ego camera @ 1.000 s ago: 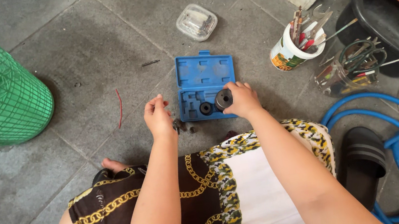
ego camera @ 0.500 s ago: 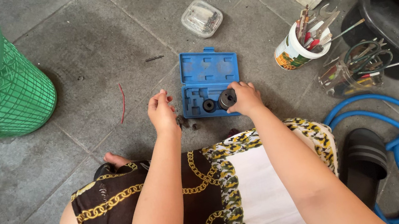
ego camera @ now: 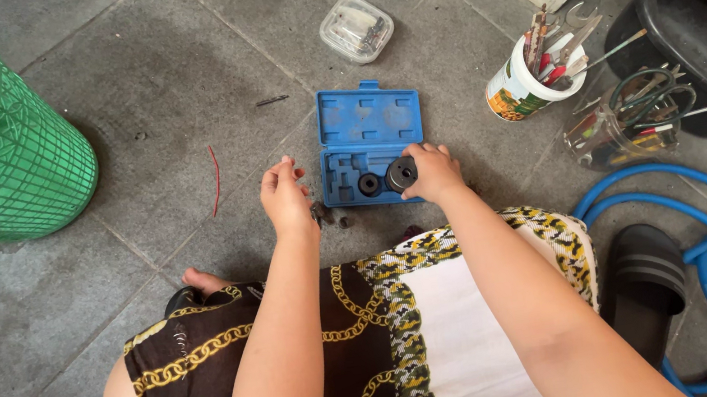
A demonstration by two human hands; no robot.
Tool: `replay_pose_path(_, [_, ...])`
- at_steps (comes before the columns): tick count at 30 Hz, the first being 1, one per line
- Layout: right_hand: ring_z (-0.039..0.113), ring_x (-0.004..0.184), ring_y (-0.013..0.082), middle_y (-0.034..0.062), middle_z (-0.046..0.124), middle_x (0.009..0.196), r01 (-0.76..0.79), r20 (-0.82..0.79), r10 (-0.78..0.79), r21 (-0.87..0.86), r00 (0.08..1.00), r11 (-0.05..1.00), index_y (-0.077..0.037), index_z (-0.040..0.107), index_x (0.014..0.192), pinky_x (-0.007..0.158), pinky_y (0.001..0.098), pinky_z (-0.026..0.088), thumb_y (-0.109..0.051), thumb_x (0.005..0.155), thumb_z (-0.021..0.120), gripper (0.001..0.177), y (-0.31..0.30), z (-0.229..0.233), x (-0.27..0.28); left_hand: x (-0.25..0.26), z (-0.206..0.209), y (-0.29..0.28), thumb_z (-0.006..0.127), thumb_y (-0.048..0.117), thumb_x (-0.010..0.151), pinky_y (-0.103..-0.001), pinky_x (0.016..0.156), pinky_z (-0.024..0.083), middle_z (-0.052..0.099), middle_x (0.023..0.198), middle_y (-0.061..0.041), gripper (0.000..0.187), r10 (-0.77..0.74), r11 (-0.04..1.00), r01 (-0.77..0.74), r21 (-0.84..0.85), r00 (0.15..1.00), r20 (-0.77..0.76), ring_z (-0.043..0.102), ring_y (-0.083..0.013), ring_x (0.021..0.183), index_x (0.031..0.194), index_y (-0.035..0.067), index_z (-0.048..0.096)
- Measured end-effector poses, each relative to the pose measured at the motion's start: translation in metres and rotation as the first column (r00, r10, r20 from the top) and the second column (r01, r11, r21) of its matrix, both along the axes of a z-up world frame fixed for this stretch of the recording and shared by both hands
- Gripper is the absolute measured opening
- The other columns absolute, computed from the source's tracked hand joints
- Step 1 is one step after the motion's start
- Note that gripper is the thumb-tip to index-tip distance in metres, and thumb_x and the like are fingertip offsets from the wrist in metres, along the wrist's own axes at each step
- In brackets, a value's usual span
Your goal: The person sits on the floor and organizes small metal parts and tools into a blue plastic toolbox. They pick up various items from the floor, inspect them, and place them into designated slots within the open toolbox.
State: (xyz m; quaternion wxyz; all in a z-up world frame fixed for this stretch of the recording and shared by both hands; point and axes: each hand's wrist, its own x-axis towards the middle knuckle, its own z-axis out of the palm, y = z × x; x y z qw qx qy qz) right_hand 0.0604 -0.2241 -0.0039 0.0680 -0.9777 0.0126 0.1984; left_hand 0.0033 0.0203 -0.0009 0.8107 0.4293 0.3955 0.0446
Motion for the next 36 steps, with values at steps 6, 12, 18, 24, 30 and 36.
replay_pose_path(6, [0.047,0.132,0.0297,0.0005,0.060,0.131,0.003,0.055,-0.004,0.023,0.998,1.000,-0.024,0.063,0.127,0.106,0.0521,0.043,-0.025,0.057,0.099,0.078,-0.005,-0.007,0.001,0.001,-0.002,0.001,0.063,0.031,0.098,-0.024,0.050,0.033,0.063,0.086,0.003,0.016,-0.004,1.000,0.004,-0.001,1.000,-0.003,0.045,-0.0055,0.060,0.090,0.017,0.059])
replay_pose_path(12, [0.049,0.129,0.0283,0.0005,0.063,0.126,-0.020,0.101,0.016,0.042,0.995,0.999,-0.023,0.069,0.121,0.106,0.0517,0.042,-0.026,0.061,0.096,0.066,-0.006,-0.009,-0.001,0.001,-0.004,0.001,0.063,0.031,0.098,-0.024,0.050,0.034,0.063,0.086,0.003,0.018,-0.006,1.000,0.006,0.004,1.000,0.004,0.045,-0.0061,0.060,0.089,0.016,0.059])
replay_pose_path(18, [0.049,0.128,0.0271,0.0013,0.063,0.126,-0.038,0.107,0.037,0.005,0.994,0.999,-0.022,0.069,0.121,0.106,0.0508,0.040,-0.026,0.062,0.096,0.065,0.001,-0.001,-0.005,0.001,-0.003,0.000,0.063,0.031,0.098,-0.025,0.049,0.033,0.064,0.086,0.002,0.019,-0.007,1.000,0.007,0.017,1.000,-0.011,0.045,-0.0061,0.060,0.090,0.015,0.059])
replay_pose_path(24, [0.047,0.130,0.0257,0.0032,0.063,0.126,-0.043,0.114,0.048,-0.048,0.992,0.998,-0.019,0.070,0.120,0.110,0.0504,0.036,-0.033,0.065,0.095,0.063,0.009,0.008,-0.011,0.002,-0.010,0.002,0.062,0.030,0.098,-0.025,0.048,0.031,0.064,0.086,0.002,0.016,0.014,1.000,-0.014,0.003,1.000,-0.008,0.044,-0.0067,0.059,0.093,0.015,0.061])
replay_pose_path(30, [0.046,0.130,0.0262,0.0046,0.061,0.128,0.006,0.087,-0.001,-0.067,0.996,0.998,-0.017,0.067,0.124,0.106,0.0492,0.039,-0.036,0.068,0.093,0.064,0.013,0.012,-0.015,0.002,-0.020,0.004,0.062,0.029,0.098,-0.024,0.049,0.033,0.064,0.085,0.002,0.015,0.032,0.999,-0.032,-0.006,0.999,0.015,0.045,-0.0068,0.060,0.093,0.015,0.062])
replay_pose_path(36, [0.046,0.130,0.0276,0.0063,0.060,0.129,-0.006,0.097,0.019,-0.129,0.995,0.992,-0.015,0.067,0.123,0.107,0.0492,0.038,-0.041,0.072,0.091,0.062,0.013,0.013,-0.017,0.003,-0.029,0.006,0.062,0.029,0.098,-0.024,0.049,0.032,0.064,0.083,0.002,0.016,0.043,0.999,-0.043,-0.009,0.999,0.027,0.046,-0.0073,0.060,0.090,0.015,0.060])
